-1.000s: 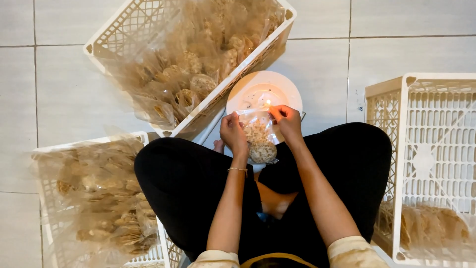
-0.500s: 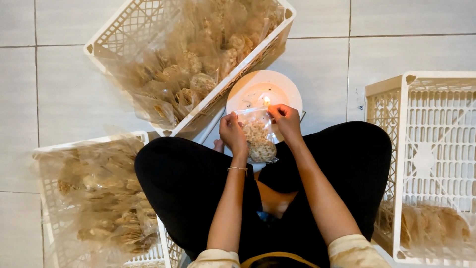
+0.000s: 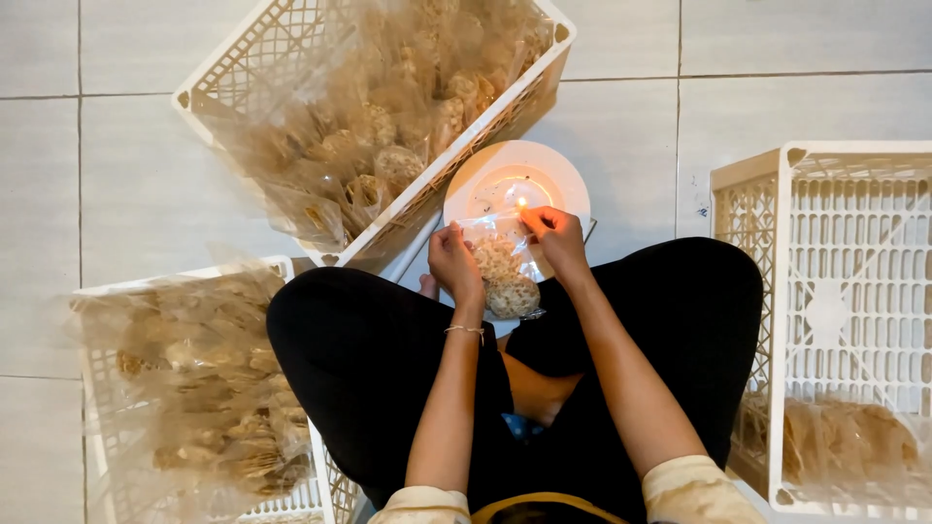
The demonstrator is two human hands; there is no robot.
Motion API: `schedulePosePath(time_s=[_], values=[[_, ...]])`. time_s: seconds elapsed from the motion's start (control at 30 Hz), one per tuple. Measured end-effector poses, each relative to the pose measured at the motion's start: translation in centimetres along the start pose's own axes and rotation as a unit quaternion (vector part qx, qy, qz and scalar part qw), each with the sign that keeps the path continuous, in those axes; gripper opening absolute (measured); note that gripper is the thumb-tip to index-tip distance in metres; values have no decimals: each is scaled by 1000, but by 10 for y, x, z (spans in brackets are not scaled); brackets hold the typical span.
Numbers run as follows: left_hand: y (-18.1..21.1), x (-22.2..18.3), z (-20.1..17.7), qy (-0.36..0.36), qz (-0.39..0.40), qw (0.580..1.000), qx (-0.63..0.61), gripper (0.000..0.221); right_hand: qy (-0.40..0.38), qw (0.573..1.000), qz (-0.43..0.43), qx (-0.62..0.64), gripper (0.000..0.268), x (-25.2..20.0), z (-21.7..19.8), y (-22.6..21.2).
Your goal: Sealing plastic bags containing snacks using a candle flame
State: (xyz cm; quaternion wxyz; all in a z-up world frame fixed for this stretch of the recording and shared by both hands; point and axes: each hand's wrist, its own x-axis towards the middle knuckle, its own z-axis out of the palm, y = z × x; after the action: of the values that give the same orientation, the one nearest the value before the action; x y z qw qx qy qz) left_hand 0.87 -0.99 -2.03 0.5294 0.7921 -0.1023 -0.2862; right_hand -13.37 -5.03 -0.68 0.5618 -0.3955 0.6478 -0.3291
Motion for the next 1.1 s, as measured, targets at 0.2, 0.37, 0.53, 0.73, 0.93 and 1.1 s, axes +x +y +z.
schedulePosePath(time_s=[0.2,0.37,0.53,0.73,0.93,1.1], values=[[-5,3,4,5,-10,1000,22,15,-13,1000,-14,0,21,-1,-1,-2],[-25,16,10,9,-9,1000,18,15,-15,1000,-20,0,21,8,1,10],[-22,14,6,5,-13,1000,-13,14,-24,999,-25,-3,22,7,1,12],[6,-3,-3,-36,-12,999,-29,15,-21,1000,-14,9,20,-13,-9,-9],[2,-4,-1,-74,-4,995,-63,12,-27,998,-34,38,19,-20,-22,-7],[14,-14,-6,-111,13,991,-80,10,-35,998,-39,41,17,-28,-33,-14]])
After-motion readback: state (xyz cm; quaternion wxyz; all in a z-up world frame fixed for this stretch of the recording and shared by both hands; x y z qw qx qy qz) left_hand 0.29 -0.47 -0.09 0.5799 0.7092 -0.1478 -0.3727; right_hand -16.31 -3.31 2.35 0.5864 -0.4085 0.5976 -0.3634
